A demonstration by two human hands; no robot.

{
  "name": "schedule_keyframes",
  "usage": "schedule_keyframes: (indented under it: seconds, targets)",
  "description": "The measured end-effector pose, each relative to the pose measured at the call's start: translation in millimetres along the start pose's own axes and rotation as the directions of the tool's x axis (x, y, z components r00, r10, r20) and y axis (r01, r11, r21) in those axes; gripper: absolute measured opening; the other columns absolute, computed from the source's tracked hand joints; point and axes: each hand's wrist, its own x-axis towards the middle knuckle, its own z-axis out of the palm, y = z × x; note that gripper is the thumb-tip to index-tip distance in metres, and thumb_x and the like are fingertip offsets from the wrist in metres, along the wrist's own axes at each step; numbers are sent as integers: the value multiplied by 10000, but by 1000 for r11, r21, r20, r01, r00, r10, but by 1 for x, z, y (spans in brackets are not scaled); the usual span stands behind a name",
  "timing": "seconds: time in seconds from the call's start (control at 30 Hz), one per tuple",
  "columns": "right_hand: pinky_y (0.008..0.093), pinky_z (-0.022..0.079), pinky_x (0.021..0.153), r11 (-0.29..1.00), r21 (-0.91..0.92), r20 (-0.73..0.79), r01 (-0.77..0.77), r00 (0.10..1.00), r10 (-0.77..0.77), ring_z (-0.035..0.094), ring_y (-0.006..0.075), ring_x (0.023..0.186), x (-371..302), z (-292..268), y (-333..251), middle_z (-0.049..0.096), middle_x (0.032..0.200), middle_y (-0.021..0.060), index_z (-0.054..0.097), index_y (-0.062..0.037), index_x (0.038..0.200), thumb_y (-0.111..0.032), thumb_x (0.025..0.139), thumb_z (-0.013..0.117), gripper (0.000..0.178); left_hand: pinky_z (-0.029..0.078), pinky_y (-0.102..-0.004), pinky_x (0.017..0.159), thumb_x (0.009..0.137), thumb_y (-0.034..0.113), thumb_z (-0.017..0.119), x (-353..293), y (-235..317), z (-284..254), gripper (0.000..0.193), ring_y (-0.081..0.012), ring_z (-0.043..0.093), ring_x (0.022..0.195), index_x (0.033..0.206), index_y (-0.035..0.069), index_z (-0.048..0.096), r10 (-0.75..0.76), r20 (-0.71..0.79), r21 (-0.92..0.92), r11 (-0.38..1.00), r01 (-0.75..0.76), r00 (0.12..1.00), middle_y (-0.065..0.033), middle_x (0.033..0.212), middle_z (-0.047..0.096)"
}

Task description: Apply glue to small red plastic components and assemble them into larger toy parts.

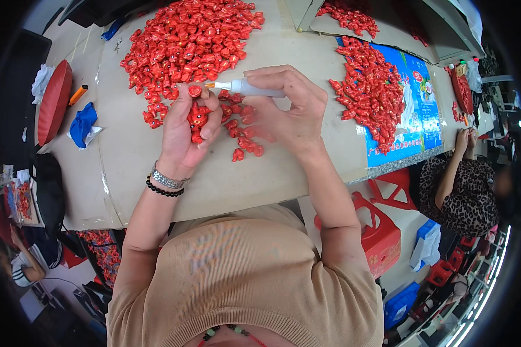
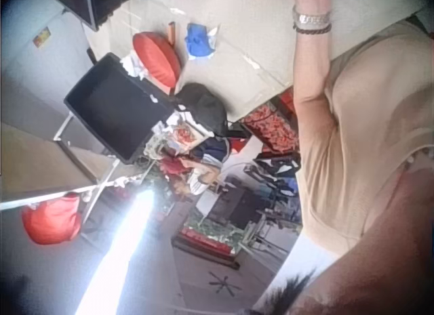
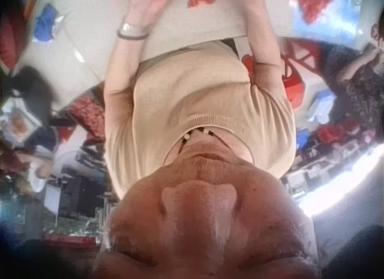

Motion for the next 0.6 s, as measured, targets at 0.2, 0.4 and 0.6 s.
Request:
schedule_keyframes:
  seconds: [0.2,0.4,0.6]
  targets:
    - [292,553,721,999,5,32,-32,999,32,678,218,870,1,0,-3,693,913,145,645,1,864,91,645,765,265,303,-215,345,1017,444,308,0,1,1,414,-110,416,470,915,91,499,28,31,-37,999,-27,999,-57,814,536]
    - [306,553,751,999,-10,57,-48,997,49,676,234,899,0,0,-3,689,915,161,641,10,863,88,645,778,269,299,-213,343,1019,435,307,-1,2,5,405,-109,410,468,908,92,489,36,26,-27,999,-36,999,-54,804,522]
    - [306,552,755,999,-4,48,-51,998,51,674,236,902,0,0,-3,686,926,168,641,15,868,90,649,778,269,307,-232,371,1009,428,362,1,0,-4,360,-141,467,461,952,115,529,24,74,-102,995,-16,997,-68,813,604]
